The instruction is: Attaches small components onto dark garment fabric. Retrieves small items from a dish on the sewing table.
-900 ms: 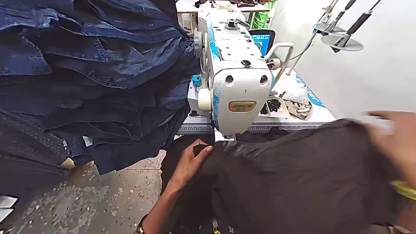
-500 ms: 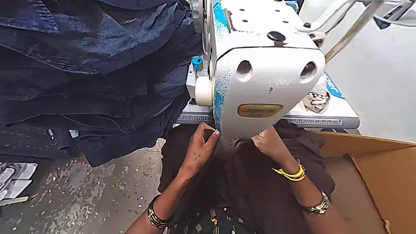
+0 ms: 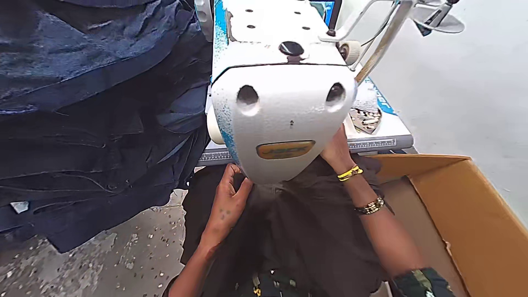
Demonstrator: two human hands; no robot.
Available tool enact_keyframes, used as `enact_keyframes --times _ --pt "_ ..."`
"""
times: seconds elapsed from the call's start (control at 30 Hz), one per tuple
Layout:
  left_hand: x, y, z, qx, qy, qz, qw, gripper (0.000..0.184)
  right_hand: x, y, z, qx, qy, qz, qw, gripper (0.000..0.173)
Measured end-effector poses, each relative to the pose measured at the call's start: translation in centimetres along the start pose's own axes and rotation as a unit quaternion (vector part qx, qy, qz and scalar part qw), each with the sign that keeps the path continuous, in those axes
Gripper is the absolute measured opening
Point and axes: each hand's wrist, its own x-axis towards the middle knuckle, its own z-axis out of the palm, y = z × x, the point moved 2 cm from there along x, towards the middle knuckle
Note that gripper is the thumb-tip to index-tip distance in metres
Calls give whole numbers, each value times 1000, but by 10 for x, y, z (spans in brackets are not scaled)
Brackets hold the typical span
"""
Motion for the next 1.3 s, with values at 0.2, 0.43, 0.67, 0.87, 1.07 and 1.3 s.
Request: enact_keyframes --times 0.2,0.43,0.67,0.87,1.07,1.3 --pt "-2 -2 0 -2 8 4 1000 18 12 -12 4 -39 -94 -1 995 45" --pt "-4 -4 1 -19 22 -5 1000 17 1 -4 6 -13 -50 -2 999 41" --pt "-3 -3 3 -34 21 -3 999 15 20 -10 13 -81 -104 15 991 44" --pt "-1 -4 2 -10 14 -22 1000 13 -17 -9 -2 69 29 6 997 12" --pt "-16 1 -5 115 -18 241 963 26 -30 -62 -43 155 118 -75 978 18" --pt "-35 8 -12 55 -131 284 948 31 -40 -133 -46 62 135 -300 942 24"
